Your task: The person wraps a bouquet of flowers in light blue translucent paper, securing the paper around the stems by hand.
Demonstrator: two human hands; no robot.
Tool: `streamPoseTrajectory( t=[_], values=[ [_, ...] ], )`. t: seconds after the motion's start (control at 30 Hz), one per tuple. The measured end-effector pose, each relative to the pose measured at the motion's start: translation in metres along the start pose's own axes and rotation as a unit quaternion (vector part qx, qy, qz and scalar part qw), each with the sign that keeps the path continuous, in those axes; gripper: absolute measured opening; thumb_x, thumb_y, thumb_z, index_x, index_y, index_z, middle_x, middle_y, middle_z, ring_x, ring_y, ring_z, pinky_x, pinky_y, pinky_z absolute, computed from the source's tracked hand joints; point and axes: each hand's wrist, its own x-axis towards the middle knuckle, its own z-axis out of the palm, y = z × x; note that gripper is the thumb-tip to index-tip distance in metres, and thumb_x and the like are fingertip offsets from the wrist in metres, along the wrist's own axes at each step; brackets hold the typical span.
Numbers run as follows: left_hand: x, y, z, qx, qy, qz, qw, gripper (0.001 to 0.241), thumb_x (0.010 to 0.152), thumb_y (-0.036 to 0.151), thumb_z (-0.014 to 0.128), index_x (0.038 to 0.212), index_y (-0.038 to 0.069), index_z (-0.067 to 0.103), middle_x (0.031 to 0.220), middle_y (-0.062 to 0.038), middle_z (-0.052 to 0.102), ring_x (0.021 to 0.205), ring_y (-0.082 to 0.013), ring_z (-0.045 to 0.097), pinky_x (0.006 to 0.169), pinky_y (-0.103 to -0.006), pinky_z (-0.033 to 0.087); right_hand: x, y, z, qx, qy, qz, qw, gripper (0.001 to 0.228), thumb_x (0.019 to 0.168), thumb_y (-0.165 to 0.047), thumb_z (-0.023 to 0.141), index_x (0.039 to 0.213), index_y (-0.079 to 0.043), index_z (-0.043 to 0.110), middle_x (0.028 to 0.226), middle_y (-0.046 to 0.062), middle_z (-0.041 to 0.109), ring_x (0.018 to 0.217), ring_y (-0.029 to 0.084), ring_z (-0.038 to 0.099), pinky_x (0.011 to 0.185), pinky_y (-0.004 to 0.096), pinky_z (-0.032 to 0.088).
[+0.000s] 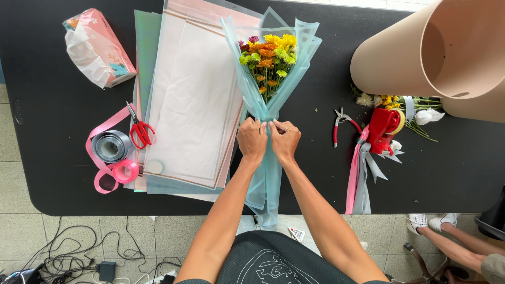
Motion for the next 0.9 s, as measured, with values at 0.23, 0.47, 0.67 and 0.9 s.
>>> streamPoseTrajectory(
  t=[0.23, 0.47, 0.67, 0.9],
  values=[
    [-0.002, -0.002, 0.009, 0.0, 0.011, 0.064, 0.998, 0.042, 0.105, 0.01, 0.08, 0.068, 0.008, 0.06, 0.07, -0.004, 0.049, 0.072, -0.0256, 0.066, 0.073, -0.0313, 0.059, 0.003, -0.001, -0.006, -0.003, -0.002, -0.027, 1.0, 0.024, 0.096, -0.011, 0.093, 0.118, -0.021, 0.094, 0.088, 0.008, 0.085, 0.078, 0.014, 0.078, 0.073, 0.025, 0.055],
    [-0.003, -0.001, 0.008, -0.118, -0.106, 0.057, 0.986, 0.023, 0.105, 0.01, 0.067, 0.099, 0.002, 0.088, 0.08, -0.012, 0.069, 0.077, -0.0309, 0.075, 0.074, -0.0404, 0.063, 0.022, 0.003, -0.033, -0.027, 0.02, -0.083, 0.996, 0.015, 0.097, -0.009, 0.091, 0.109, -0.016, 0.096, 0.09, 0.011, 0.081, 0.084, 0.023, 0.08, 0.077, 0.031, 0.059],
    [0.015, 0.007, -0.008, -0.133, -0.225, 0.107, 0.959, 0.03, 0.101, 0.001, 0.053, 0.104, 0.01, 0.082, 0.091, -0.013, 0.076, 0.094, -0.0383, 0.079, 0.086, -0.0487, 0.065, 0.024, 0.008, -0.058, -0.111, -0.031, -0.14, 0.983, 0.062, 0.08, -0.023, 0.103, 0.137, 0.0, 0.088, 0.117, 0.015, 0.078, 0.109, 0.034, 0.078, 0.089, 0.046, 0.064],
    [0.039, 0.029, -0.031, 0.092, -0.255, 0.26, 0.927, 0.044, 0.097, -0.004, 0.068, 0.13, 0.015, 0.09, 0.111, -0.004, 0.086, 0.112, -0.0223, 0.08, 0.106, -0.0352, 0.064, 0.023, 0.012, -0.047, -0.177, 0.016, -0.143, 0.974, 0.056, 0.085, -0.016, 0.097, 0.137, 0.0, 0.086, 0.119, 0.011, 0.071, 0.115, 0.036, 0.074, 0.099, 0.052, 0.063]
  ],
)
